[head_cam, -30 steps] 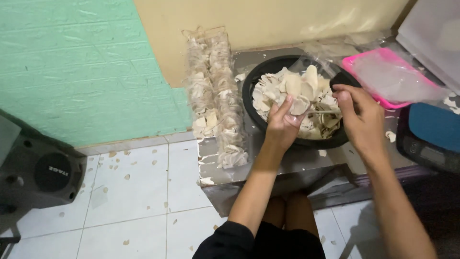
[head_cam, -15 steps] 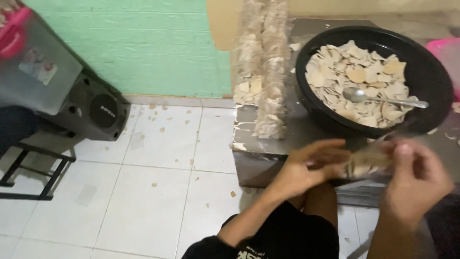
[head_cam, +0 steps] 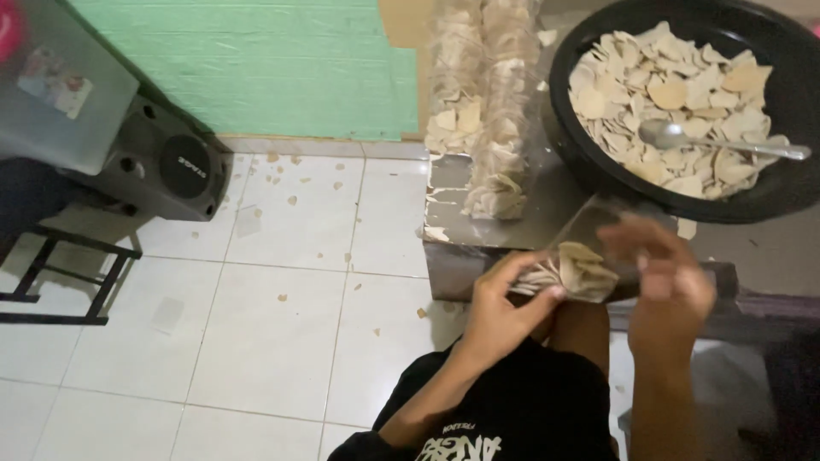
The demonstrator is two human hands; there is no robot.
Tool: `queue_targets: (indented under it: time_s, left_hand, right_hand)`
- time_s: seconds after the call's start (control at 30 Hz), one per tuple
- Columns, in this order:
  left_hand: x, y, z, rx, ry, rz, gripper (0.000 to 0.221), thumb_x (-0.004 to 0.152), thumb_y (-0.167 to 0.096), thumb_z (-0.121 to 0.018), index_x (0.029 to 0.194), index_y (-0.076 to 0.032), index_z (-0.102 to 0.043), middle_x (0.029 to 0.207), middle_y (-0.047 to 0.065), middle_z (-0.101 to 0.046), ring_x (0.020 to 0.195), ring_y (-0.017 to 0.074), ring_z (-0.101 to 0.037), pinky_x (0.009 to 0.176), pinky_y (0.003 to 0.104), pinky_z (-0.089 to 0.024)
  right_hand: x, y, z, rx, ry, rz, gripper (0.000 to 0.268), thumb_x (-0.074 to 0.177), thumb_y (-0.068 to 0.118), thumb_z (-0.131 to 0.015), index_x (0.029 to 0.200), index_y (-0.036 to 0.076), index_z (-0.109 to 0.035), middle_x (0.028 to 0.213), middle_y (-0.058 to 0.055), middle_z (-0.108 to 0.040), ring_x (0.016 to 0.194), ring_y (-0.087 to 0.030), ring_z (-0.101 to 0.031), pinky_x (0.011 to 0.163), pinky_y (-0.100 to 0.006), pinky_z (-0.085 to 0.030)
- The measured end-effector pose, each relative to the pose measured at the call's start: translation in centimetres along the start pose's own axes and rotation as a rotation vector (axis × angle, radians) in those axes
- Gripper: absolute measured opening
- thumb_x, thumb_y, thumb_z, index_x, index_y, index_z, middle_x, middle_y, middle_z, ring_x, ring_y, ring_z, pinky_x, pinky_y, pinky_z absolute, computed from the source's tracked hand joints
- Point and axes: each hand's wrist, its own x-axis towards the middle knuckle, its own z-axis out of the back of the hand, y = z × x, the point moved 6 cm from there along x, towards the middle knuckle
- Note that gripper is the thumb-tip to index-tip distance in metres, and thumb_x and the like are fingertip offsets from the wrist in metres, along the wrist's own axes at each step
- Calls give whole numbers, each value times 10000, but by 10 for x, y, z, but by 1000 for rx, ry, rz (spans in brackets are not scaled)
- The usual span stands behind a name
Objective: Packaging thin white crackers into small plastic bags using hands and a spoon
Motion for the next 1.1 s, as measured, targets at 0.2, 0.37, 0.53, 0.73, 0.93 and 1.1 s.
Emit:
queue_targets:
  time_s: [0.2,0.37,0.53,0.73,0.93,1.1]
  left_hand:
    - [0,29,-2,-260,-88,173,364,808,-143,-856,1145,-93,-726,958,99,-772,943,140,-707,844,348,-577]
    - [-4,25,-8,-88,128,287,504,849,-269,-797,1287,-111,-602,1006,-13,-661,847,59,-579,785,217,-498]
    - [-4,25,5,-10,134,233,373,873,-313,-766,1156,-123,-614,989,-31,-681,880,78,-602,832,245,-512]
    - [20,63,99,-20,-184,319,576,772,-292,-832,1280,-110,-631,1140,77,-752,978,162,-693,831,255,-553]
    - [90,100,166,-32,-275,108,434,866,-181,-793,1245,-66,-616,1152,84,-717,1046,180,-662,903,286,-529]
    - [131,133,144,-62,-88,225,188,862,-193,-777,918,-151,-601,857,-10,-636,801,107,-587,700,267,-501]
  right_hand:
    - [-9,-53,-2,84,139,-126,650,814,145,-744,1410,-31,-554,1303,-182,-658,1155,-238,-641,1008,-383,-516]
    - [-12,-33,-2,-122,-33,-183,121,992,87,-692,1109,61,-703,1056,-48,-730,919,-115,-665,836,-241,-544]
    - [-19,-15,-15,-29,63,88,153,1055,152,-595,1030,14,-655,1128,-189,-696,1087,-266,-688,1038,-368,-540]
    - [-22,-29,22,-158,-107,69,142,1143,-36,-501,1239,-64,-602,1148,-196,-670,1110,-295,-688,1063,-413,-589]
    - [-29,-59,50,-226,-221,-102,153,1187,64,-516,1242,12,-649,1067,-152,-695,1004,-190,-689,1008,-275,-541]
    - [-35,-32,37,-386,-251,-284,221,1159,45,-477,1153,-27,-686,999,-151,-705,951,-214,-669,926,-342,-514]
